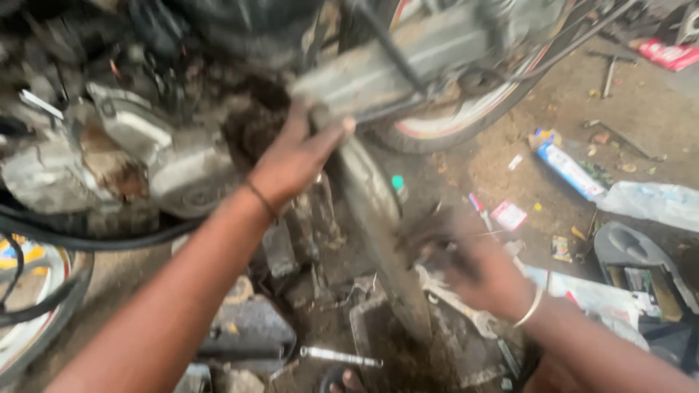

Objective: Cleaning and repairing a motorcycle chain guard and associated mechanical components.

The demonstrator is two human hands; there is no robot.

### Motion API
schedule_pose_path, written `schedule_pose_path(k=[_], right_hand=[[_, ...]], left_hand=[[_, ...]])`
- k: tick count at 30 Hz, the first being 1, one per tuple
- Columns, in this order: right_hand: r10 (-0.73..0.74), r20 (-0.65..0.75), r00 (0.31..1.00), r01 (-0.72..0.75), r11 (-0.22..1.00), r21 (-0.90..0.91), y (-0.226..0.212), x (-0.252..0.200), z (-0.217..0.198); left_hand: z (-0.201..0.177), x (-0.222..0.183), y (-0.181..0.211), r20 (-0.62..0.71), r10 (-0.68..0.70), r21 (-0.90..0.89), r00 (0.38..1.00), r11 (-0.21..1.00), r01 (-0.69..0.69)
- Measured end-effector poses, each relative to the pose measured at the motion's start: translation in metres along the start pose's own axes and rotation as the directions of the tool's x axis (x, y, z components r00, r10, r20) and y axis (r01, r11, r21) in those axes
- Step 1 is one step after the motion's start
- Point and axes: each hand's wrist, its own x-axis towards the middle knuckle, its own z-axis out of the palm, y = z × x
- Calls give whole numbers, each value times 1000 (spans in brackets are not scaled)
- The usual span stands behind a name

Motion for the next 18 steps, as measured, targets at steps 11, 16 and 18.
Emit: schedule_pose_path(k=[11,16,18], right_hand=[[-47,79,996,55,994,-99,3,-16,-6],[-50,48,998,55,992,-111,-6,-15,-12],[-87,93,992,104,976,-191,-2,-17,-14]], left_hand=[[8,-8,27,19,-70,-123,997,990,72],[7,-7,17,-17,-20,-66,1000,998,19],[6,-5,16,-76,-46,-42,996,998,43]])
